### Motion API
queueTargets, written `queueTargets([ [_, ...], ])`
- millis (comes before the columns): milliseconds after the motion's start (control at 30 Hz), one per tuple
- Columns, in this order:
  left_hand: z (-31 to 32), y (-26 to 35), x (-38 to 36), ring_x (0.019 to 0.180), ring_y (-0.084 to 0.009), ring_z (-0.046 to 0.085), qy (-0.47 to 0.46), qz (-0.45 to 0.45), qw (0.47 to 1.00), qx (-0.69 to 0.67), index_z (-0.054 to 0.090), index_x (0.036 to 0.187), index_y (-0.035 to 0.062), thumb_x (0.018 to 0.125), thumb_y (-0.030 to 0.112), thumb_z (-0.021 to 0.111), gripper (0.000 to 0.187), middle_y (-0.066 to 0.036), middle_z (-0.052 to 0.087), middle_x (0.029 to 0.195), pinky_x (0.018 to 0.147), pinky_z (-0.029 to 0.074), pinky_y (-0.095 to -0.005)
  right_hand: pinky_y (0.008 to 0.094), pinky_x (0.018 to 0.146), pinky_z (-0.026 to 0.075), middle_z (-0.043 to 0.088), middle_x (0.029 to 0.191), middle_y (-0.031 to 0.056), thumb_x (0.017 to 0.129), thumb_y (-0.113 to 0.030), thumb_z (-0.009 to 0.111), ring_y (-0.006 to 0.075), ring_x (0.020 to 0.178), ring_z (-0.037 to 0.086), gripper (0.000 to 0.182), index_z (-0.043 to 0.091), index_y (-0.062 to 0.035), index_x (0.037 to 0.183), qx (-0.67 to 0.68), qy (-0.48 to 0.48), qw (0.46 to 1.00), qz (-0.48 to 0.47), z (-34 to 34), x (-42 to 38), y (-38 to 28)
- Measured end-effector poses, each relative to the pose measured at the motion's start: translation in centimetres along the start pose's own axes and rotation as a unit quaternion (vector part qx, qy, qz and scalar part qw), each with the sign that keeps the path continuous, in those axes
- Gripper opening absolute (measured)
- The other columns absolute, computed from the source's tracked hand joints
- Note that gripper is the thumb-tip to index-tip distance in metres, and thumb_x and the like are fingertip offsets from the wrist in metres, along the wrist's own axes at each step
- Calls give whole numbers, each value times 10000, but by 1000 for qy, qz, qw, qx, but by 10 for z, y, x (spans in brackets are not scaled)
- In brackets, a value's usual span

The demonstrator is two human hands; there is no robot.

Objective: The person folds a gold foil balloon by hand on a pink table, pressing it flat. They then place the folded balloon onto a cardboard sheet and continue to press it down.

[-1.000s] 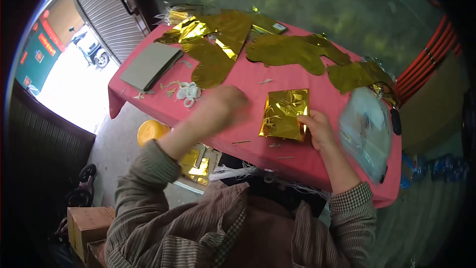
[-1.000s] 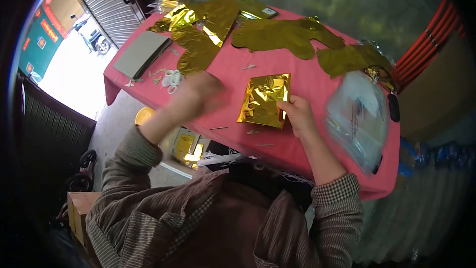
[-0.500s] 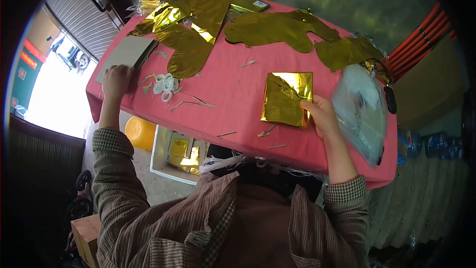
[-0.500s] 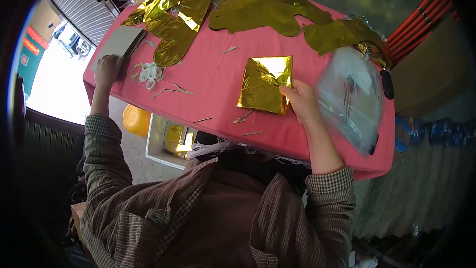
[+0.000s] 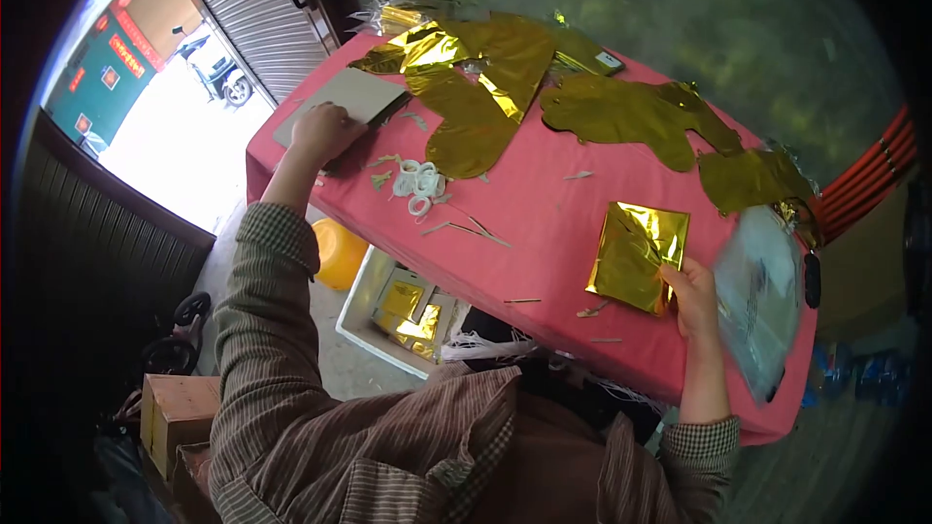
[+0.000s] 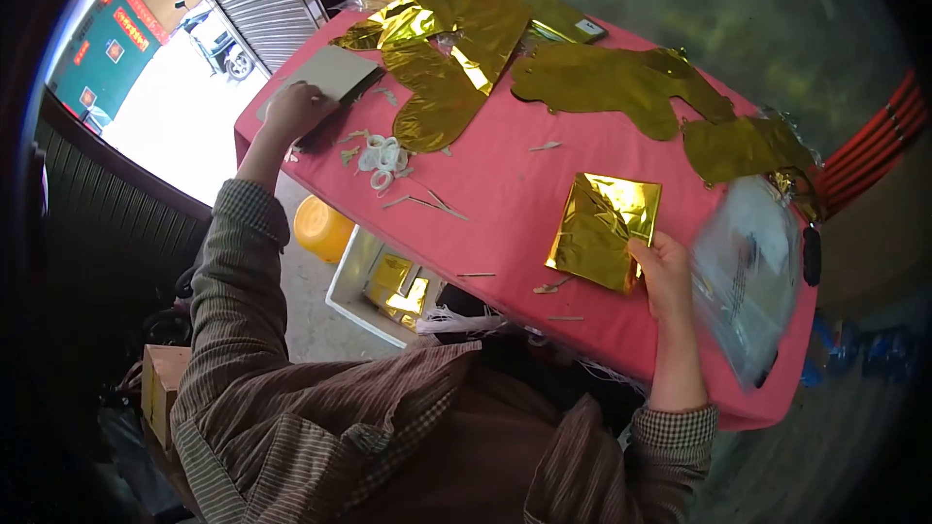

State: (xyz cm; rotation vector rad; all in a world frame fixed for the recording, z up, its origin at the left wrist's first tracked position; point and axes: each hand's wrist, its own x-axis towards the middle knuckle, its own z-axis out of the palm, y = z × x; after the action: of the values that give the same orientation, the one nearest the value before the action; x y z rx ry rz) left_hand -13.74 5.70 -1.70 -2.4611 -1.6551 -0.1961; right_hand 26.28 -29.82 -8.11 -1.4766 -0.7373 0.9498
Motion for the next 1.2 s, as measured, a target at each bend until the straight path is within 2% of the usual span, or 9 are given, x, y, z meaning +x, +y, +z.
queueTargets([
  [67, 12, -1, 23, 971, -310, 578, -21, 40, 996, -83, 667, 955, 105, 750, 448, 617, 403, -147, 613, 1024, 820, 471, -403, 201, 575, 436, 633, 778, 32, 855, -60, 563, 57, 633, 550, 103, 616, 10, 909, 9, -4, 1000, 22, -1, -1, 0],
  [200, 56, -1, 62, 1090, -331, 504, 58, 148, 977, -140, 603, 1124, 140, 735, 466, 632, 508, -161, 541, 1171, 918, 416, -401, 199, 551, 434, 628, 767, 27, 852, -54, 565, 55, 617, 548, 87, 612, 5, 894, 23, -21, 999, 42, -1, -2, -3],
  [267, 73, 1, 76, 1176, -331, 434, 87, 180, 970, -135, 545, 1216, 164, 729, 468, 638, 581, -153, 491, 1245, 983, 358, -401, 226, 401, 426, 611, 702, 49, 850, -74, 559, 99, 471, 527, 88, 601, 3, 838, 16, 30, 999, -22, 1, 3, 10],
  [600, 51, 6, 74, 951, -176, 554, 3, 84, 913, -400, 573, 1138, 70, 770, 190, 668, 399, -93, 576, 1080, 848, 430, -297, 223, 386, 412, 602, 681, 42, 846, -73, 562, 84, 458, 517, 82, 598, 0, 833, 16, 22, 999, 20, 3, 0, 1],
  [700, 70, -10, 88, 1018, -227, 562, 7, 45, 876, -480, 559, 1120, 82, 788, 235, 636, 373, -114, 585, 1108, 874, 426, -329, 230, 374, 410, 596, 671, 44, 848, -77, 561, 89, 442, 511, 85, 594, -2, 826, 18, 18, 999, 24, 5, -1, -5],
  [733, 76, -10, 89, 1018, -227, 562, 6, 44, 877, -479, 559, 1120, 82, 788, 235, 636, 373, -114, 585, 1108, 874, 426, -329, 231, 372, 411, 596, 670, 46, 849, -80, 561, 91, 437, 509, 86, 593, -2, 828, 12, 22, 999, 28, 6, -1, -6],
  [800, 77, -4, 87, 987, -313, 560, 193, 48, 870, -451, 522, 1062, 44, 846, 224, 541, 282, -158, 585, 1043, 853, 427, -363, 233, 370, 412, 596, 670, 49, 850, -82, 561, 92, 433, 508, 88, 592, -3, 829, 8, 25, 999, 30, 7, -1, -6],
  [1000, 52, -4, 76, 890, -341, 512, 303, 172, 921, -175, 500, 912, 36, 874, 202, 496, 171, -152, 555, 858, 809, 387, -412, 221, 419, 416, 608, 700, 37, 858, -61, 555, 77, 489, 513, 90, 605, 10, 878, 11, 6, 999, 34, 5, -1, -6],
  [1200, -80, 39, 59, 789, -305, 546, 354, 254, 900, -33, 555, 808, 68, 865, 278, 499, 225, -121, 565, 753, 740, 397, -416, 233, 385, 419, 594, 682, 45, 856, -89, 559, 96, 476, 522, 89, 590, -10, 828, 7, 1, 1000, -4, 3, 3, 5],
])
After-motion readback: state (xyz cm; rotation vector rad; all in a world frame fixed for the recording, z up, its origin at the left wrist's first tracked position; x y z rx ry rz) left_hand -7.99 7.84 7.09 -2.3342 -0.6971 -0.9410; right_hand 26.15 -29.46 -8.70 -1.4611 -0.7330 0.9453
